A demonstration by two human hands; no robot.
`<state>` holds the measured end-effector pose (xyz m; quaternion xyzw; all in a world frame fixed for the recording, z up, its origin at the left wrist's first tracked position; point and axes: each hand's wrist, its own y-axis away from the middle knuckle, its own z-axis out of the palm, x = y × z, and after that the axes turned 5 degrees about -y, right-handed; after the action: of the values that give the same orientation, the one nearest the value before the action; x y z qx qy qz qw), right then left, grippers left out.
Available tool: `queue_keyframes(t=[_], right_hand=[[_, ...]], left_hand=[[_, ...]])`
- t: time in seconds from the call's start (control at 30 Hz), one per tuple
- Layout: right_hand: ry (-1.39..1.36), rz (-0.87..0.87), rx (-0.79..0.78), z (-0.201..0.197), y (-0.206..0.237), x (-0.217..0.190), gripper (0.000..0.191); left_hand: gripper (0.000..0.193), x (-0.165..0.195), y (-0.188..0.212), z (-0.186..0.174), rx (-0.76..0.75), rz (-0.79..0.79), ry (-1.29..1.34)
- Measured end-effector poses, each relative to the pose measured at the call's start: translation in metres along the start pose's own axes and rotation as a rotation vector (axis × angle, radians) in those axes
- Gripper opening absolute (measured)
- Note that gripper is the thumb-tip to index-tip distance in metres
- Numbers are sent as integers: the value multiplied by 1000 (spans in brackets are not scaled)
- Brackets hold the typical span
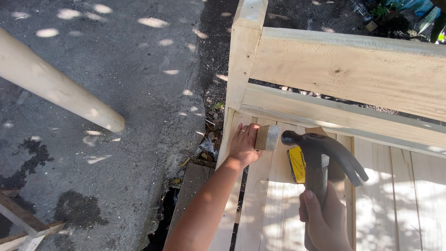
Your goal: The person hammers nails into a large wooden slatted frame outdoors, holding each nail in place with one hand while driving it with a claw hammer. They take nails from an open cardboard box, reposition along the slats, and use a small wood block at times while continuing to fasten boards across the structure.
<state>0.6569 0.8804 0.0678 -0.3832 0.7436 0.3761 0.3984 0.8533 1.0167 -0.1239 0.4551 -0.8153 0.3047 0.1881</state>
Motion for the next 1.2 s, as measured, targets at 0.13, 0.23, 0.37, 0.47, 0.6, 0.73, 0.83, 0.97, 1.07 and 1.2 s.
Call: queue_keyframes(t=[0.13,0.23,0.37,0.47,0.6,0.73,0.83,0.97,1.07,1.2], right_hand=[[95,104,-57,9,-3,2,28],[-97,24,-75,14,-3,2,27],[-181,60,12,15,0,2,28],[-241,74,31,16,-2,4,31],[-335,153,86,18,-13,11,34],[-437,198,144,19,-27,20,35],[-435,45,100,14,-37,23,36],[-329,112,34,14,-54,20,31],[-310,159,-34,25,-61,20,27],[-245,154,-43,40,-56,28,25]], left_hand=[[65,6,-2,-11,-11,-15,-19],[61,16,-3,-27,-69,-108,68],[79,28,-3,-46,-153,-255,242],[72,40,3,-52,-33,-277,415],[63,53,12,-67,167,-182,373],[56,56,-2,-98,300,-177,408],[46,46,-19,-114,18,-536,366],[62,40,17,-109,-349,-858,662],[57,45,60,-83,-607,-886,728],[60,49,88,-41,-633,-733,706]])
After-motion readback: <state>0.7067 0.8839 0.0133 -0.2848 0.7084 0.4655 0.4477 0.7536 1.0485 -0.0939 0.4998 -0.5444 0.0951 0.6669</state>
